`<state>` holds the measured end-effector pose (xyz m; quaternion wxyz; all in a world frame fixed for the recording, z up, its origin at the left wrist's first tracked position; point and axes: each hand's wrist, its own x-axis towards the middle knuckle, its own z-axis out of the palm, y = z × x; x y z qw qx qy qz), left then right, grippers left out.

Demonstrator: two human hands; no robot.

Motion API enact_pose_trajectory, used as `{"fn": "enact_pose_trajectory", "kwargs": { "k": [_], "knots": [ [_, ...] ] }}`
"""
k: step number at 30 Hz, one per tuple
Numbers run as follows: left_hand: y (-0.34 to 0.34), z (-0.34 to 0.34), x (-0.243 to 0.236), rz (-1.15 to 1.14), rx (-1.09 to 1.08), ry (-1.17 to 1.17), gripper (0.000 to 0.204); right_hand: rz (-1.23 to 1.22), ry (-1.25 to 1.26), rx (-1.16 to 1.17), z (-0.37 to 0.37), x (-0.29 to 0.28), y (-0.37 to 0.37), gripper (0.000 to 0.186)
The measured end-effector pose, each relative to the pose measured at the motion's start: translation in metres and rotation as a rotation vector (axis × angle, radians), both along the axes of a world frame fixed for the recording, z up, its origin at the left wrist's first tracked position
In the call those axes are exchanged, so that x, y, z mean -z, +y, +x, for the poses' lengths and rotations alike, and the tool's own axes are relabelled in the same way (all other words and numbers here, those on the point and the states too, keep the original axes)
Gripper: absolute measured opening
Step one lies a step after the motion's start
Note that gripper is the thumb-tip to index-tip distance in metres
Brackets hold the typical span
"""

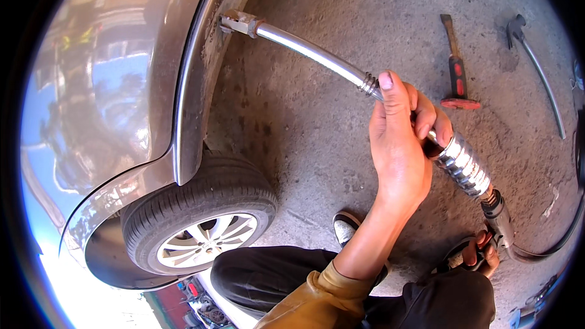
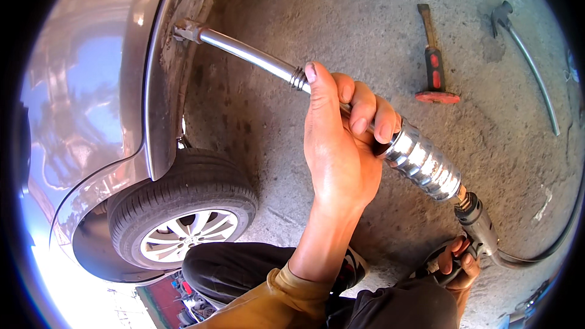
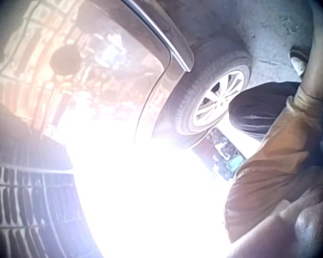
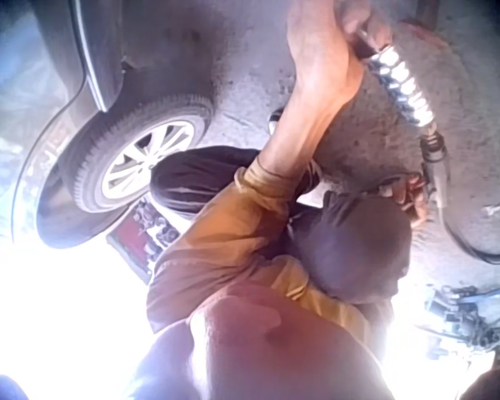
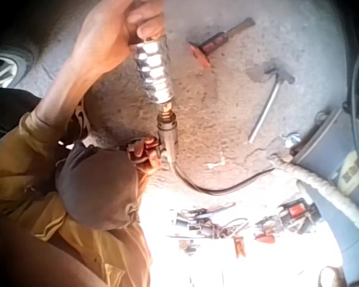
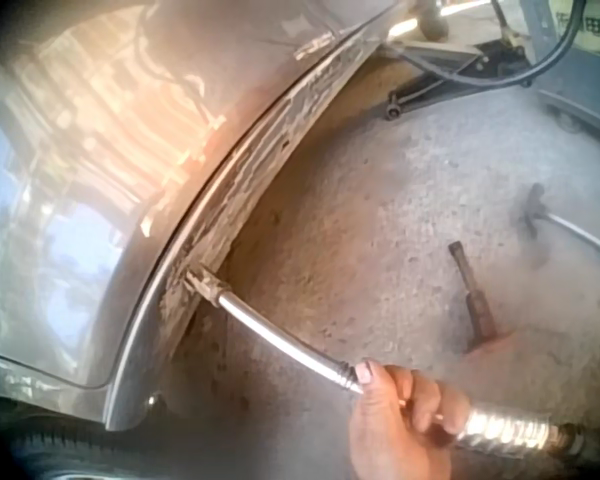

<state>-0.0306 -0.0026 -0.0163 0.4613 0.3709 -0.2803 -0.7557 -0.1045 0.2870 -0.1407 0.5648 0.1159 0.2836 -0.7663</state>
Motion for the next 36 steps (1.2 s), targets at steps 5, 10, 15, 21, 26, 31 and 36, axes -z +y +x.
{"fn": "enact_pose_trajectory", "kwargs": {
  "k": [5,10,15,21,26,31,36],
  "knots": [
    [0.000,0.000,-0.002,0.017,-0.010,0.034,0.042,-0.110,-0.051,-0.024,-0.004,0.002,0.003,0.054],
    [0.003,-0.002,0.002,-0.091,0.016,0.005,0.041,-0.068,-0.045,-0.025,-0.006,-0.012,-0.003,0.055],
    [0.008,-0.008,0.005,-0.089,-0.032,-0.077,0.038,-0.079,-0.042,-0.034,-0.005,-0.011,0.002,0.053],
    [0.007,-0.011,0.010,-0.066,-0.094,-0.143,0.028,-0.069,-0.045,-0.026,-0.007,-0.014,0.000,0.050],
    [-0.072,0.019,-0.037,-0.088,-0.160,-0.139,0.015,0.007,-0.029,-0.055,-0.013,-0.015,0.001,0.050],
    [-0.037,0.009,-0.025,-0.179,-0.116,-0.238,0.017,0.039,-0.041,-0.077,-0.012,-0.012,0.000,0.050],
    [0.032,-0.025,0.018,-0.050,-0.280,-0.167,0.020,0.072,0.037,-0.071,-0.009,-0.005,0.004,0.051]
  ]
}}
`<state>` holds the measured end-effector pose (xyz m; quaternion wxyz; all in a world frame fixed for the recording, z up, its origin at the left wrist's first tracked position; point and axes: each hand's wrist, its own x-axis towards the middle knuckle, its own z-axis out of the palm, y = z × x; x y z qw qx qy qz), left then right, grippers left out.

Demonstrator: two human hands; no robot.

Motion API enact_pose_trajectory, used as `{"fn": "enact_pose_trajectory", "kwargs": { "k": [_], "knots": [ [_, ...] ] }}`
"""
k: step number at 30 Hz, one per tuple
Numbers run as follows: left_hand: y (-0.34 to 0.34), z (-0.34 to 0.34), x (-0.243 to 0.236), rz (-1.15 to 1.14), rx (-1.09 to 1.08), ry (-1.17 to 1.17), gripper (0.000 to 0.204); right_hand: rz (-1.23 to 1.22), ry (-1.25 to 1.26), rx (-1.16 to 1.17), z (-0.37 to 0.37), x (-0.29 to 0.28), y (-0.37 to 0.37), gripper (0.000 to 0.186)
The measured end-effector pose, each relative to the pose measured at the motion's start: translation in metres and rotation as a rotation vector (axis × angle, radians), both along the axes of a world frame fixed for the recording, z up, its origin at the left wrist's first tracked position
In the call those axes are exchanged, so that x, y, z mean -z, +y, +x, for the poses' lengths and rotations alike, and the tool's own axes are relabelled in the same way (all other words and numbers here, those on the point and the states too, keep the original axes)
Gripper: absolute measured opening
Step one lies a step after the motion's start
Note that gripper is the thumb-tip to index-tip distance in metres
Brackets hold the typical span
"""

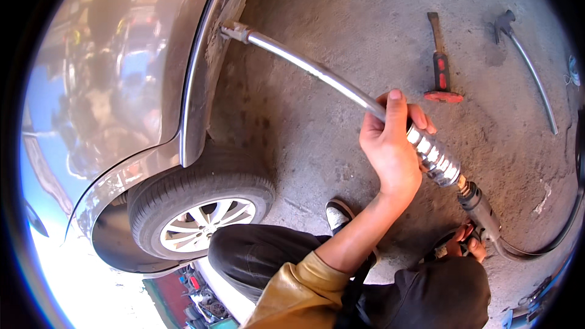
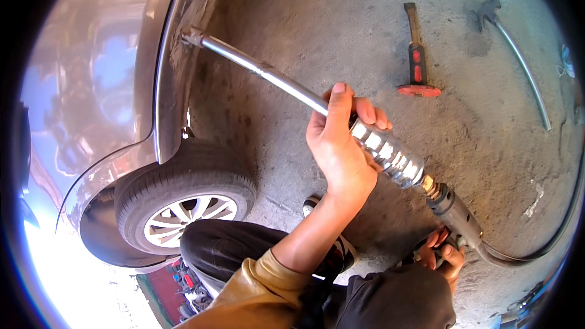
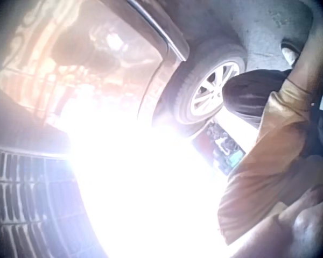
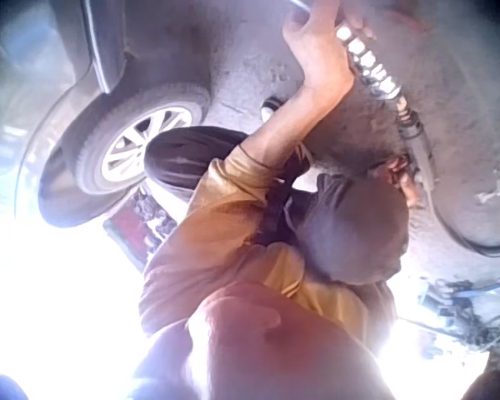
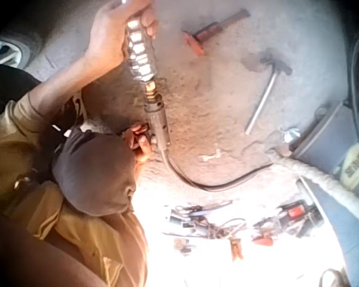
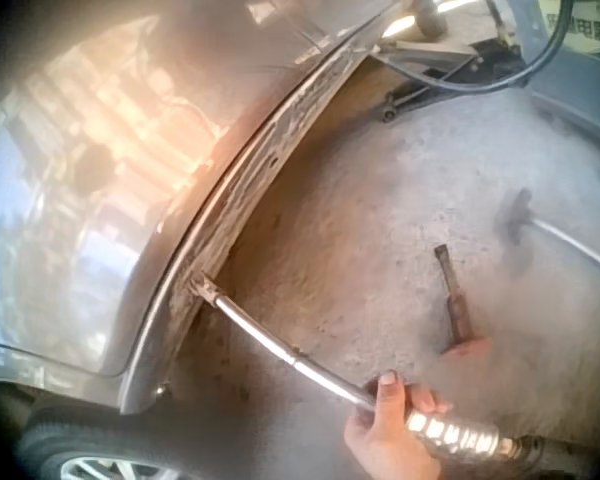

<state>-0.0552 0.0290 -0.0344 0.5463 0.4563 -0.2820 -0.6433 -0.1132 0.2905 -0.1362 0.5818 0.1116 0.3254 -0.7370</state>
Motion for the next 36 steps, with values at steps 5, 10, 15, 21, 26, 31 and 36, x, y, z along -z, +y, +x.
{"fn": "enact_pose_trajectory", "kwargs": {
  "k": [5,10,15,21,26,31,36],
  "knots": [
    [-0.008,0.003,-0.005,0.074,0.053,-0.085,0.018,-0.015,-0.098,0.006,0.006,0.001,-0.004,0.050],
    [-0.057,0.022,-0.030,-0.017,0.044,-0.129,0.024,-0.041,-0.072,-0.052,-0.006,0.004,-0.005,0.046],
    [-0.044,0.018,-0.025,-0.057,0.094,-0.220,0.025,-0.013,-0.089,-0.067,-0.011,-0.001,-0.009,0.045],
    [-0.005,0.011,0.000,-0.052,0.119,-0.186,0.031,-0.016,-0.143,-0.098,-0.001,0.007,-0.006,0.048],
    [-0.021,0.008,-0.027,0.076,-0.096,0.074,0.044,0.037,-0.041,-0.036,-0.003,-0.005,-0.016,0.048],
    [-0.030,0.024,-0.009,-0.112,0.415,0.743,0.046,0.019,0.037,-0.036,-0.005,-0.007,-0.005,0.046],
    [-0.016,0.024,-0.029,0.049,0.249,0.534,0.047,0.016,0.067,-0.072,-0.005,0.000,0.008,0.045]
  ]
}}
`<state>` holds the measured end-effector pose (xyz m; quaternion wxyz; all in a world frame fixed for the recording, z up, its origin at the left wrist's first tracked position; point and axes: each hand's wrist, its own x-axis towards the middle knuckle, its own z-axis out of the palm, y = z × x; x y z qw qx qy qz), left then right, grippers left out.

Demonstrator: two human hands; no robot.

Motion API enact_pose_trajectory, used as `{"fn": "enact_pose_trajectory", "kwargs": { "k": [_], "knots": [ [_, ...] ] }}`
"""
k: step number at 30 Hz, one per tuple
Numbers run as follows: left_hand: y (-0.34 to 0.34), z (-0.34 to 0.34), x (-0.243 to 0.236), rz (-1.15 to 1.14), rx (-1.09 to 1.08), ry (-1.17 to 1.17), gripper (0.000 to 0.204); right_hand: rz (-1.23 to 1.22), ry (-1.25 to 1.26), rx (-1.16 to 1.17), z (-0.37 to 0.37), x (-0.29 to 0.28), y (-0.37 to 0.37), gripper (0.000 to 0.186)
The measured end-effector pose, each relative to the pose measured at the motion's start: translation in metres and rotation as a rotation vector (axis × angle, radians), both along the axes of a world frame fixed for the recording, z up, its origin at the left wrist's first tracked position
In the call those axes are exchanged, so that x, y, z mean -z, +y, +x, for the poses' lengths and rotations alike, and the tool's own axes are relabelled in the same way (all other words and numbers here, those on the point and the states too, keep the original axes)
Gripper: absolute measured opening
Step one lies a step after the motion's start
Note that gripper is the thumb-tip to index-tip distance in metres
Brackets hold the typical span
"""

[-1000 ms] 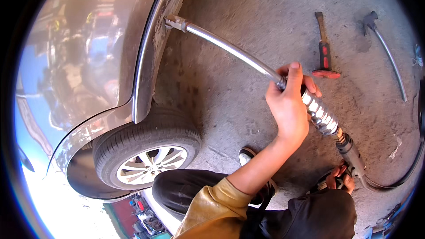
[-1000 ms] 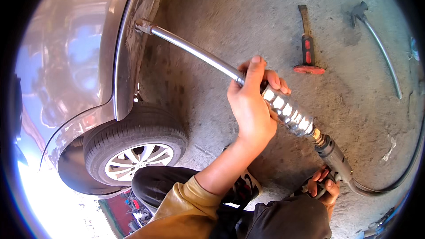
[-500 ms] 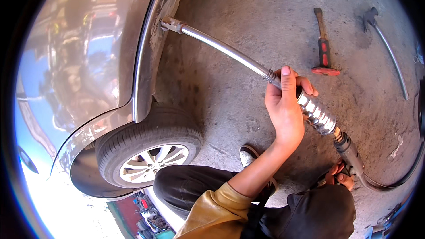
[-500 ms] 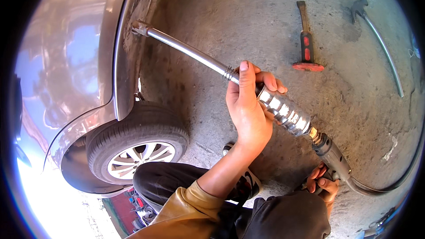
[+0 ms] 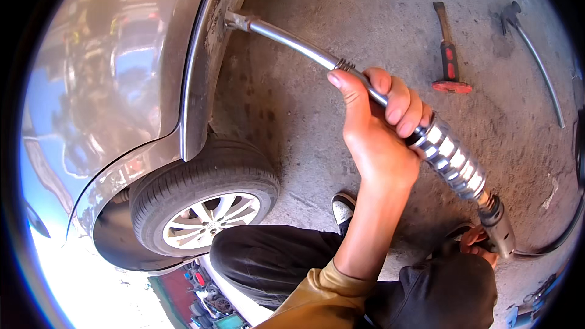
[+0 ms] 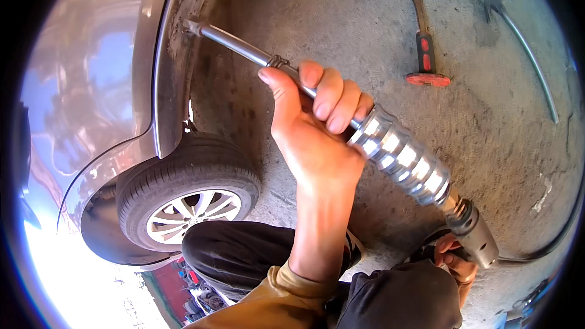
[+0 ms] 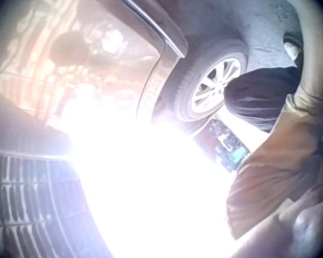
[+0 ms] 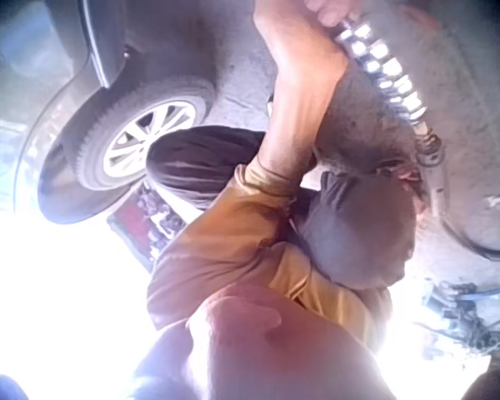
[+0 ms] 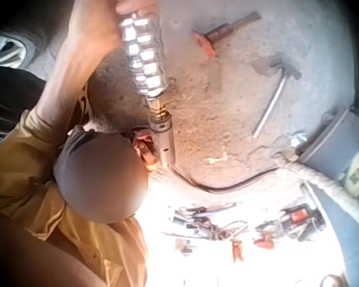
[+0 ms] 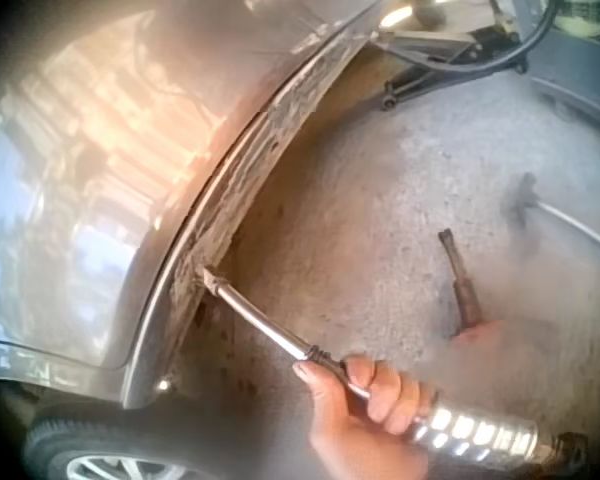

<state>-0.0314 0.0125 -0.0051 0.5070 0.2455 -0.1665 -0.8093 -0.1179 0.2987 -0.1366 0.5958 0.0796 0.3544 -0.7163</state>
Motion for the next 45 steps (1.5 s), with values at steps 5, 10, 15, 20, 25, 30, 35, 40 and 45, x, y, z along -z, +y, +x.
{"fn": "enact_pose_trajectory", "kwargs": {
  "k": [5,10,15,20,25,30,35,40,45],
  "knots": [
    [0.006,0.004,-0.002,0.140,-0.170,-0.400,0.050,-0.043,-0.007,-0.050,0.005,0.004,0.005,0.044],
    [0.004,0.002,-0.003,0.092,-0.087,-0.331,0.052,-0.071,-0.050,0.038,0.014,-0.004,-0.005,0.045],
    [0.003,0.007,-0.004,0.114,-0.082,-0.396,0.052,-0.091,-0.085,0.024,0.012,-0.006,-0.007,0.045],
    [0.001,0.011,-0.006,0.138,-0.101,-0.440,0.049,-0.093,-0.106,0.019,0.013,-0.005,-0.008,0.046],
    [0.001,0.013,-0.009,0.128,-0.095,-0.498,0.048,-0.131,-0.101,0.033,0.020,-0.008,-0.017,0.047],
    [0.002,0.010,-0.005,0.125,-0.114,-0.512,0.048,-0.125,-0.077,0.039,0.021,0.006,-0.008,0.050],
    [0.003,0.009,-0.001,0.082,-0.128,-0.441,0.044,-0.204,-0.156,0.013,0.019,0.010,-0.008,0.048],
    [0.002,0.011,0.000,0.014,-0.110,-0.453,0.040,-0.221,-0.193,0.008,0.020,0.008,-0.013,0.045],
    [0.004,0.006,0.015,-0.130,-0.121,-0.578,0.035,-0.167,-0.138,0.020,0.019,0.000,-0.013,0.046]
  ]
}}
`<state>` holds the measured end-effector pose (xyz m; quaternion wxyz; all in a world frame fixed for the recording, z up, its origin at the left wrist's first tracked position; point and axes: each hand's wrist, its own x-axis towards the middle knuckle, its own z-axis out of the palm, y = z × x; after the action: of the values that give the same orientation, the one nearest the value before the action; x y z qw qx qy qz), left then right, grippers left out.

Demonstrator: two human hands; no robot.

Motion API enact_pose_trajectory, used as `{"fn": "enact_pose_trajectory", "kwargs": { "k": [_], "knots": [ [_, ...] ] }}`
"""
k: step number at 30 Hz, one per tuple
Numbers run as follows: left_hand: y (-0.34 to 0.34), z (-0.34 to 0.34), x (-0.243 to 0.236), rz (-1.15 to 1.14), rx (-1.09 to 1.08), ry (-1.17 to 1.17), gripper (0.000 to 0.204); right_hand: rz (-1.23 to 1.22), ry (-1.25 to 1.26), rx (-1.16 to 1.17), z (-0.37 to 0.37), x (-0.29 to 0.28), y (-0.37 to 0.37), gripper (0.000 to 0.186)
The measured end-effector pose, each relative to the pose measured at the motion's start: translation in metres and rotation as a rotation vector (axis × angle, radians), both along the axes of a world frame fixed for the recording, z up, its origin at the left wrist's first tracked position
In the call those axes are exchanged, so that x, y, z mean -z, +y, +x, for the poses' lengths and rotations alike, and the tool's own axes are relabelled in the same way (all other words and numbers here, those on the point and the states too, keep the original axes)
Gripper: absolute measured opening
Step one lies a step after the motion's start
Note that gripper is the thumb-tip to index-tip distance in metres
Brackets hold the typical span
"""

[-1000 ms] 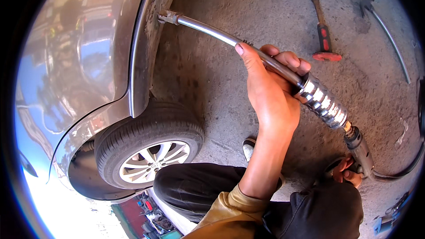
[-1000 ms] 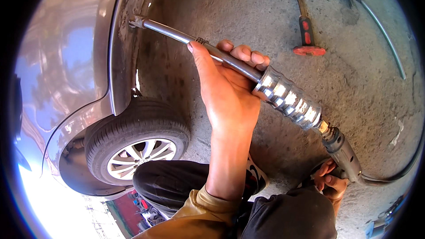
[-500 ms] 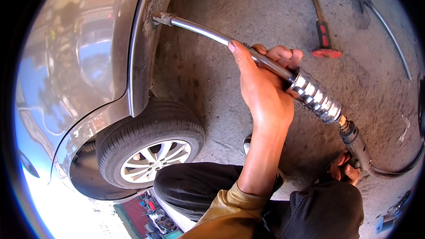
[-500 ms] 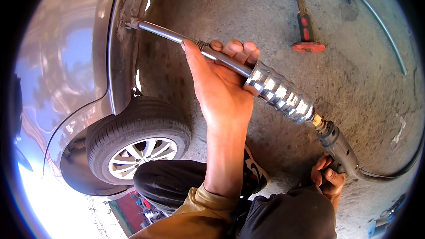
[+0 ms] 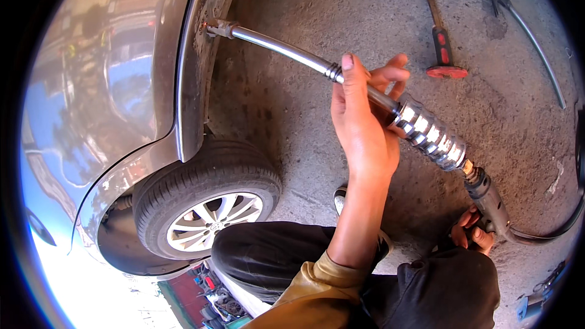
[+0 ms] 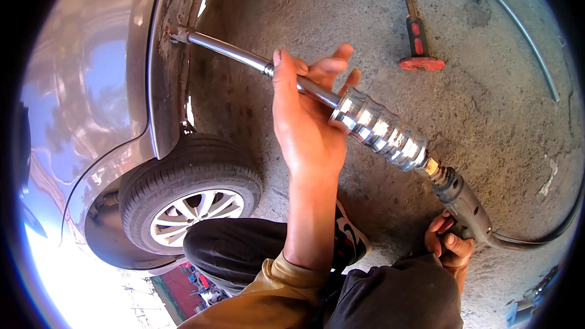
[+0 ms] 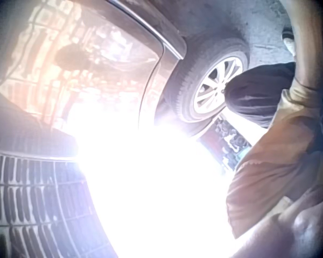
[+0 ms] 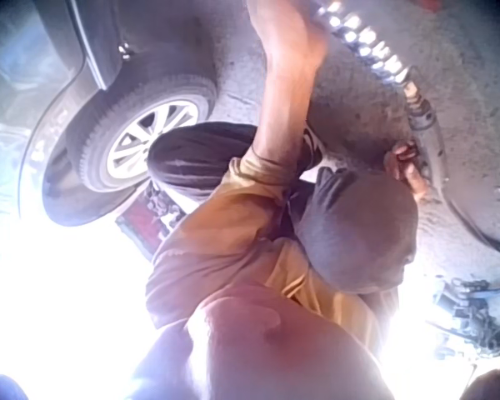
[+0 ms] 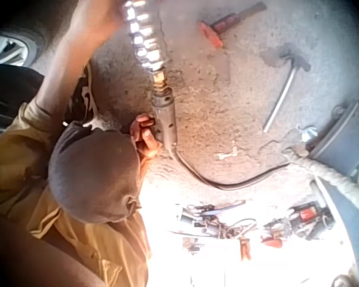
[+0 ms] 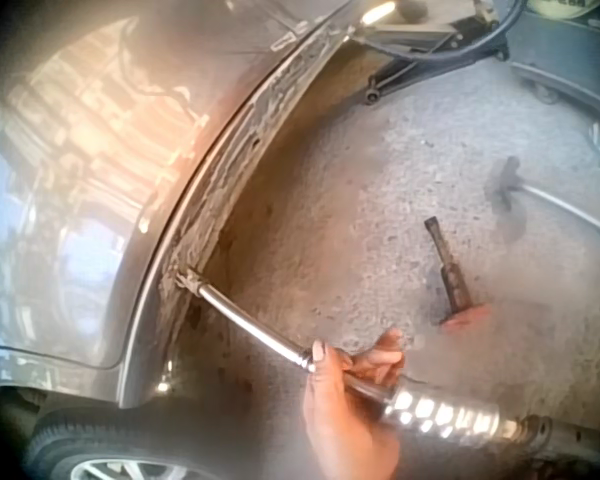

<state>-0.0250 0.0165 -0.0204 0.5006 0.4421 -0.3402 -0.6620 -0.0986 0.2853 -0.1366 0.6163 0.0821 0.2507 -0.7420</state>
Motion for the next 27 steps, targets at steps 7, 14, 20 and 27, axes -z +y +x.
{"fn": "enact_pose_trajectory", "kwargs": {
  "k": [7,14,20,27],
  "knots": [
    [0.005,-0.009,0.005,0.060,-0.014,0.053,0.030,0.077,-0.005,0.016,0.002,0.001,0.006,0.049],
    [-0.101,0.038,-0.041,-0.029,-0.049,0.008,0.024,0.157,-0.047,0.001,-0.001,0.002,0.012,0.048],
    [0.020,-0.010,0.011,0.003,-0.156,-0.039,0.022,0.086,-0.077,-0.079,0.001,0.008,0.005,0.046],
    [0.008,-0.010,0.003,0.059,-0.091,-0.022,0.020,0.118,0.011,-0.076,0.000,0.018,0.012,0.046]
  ]
}}
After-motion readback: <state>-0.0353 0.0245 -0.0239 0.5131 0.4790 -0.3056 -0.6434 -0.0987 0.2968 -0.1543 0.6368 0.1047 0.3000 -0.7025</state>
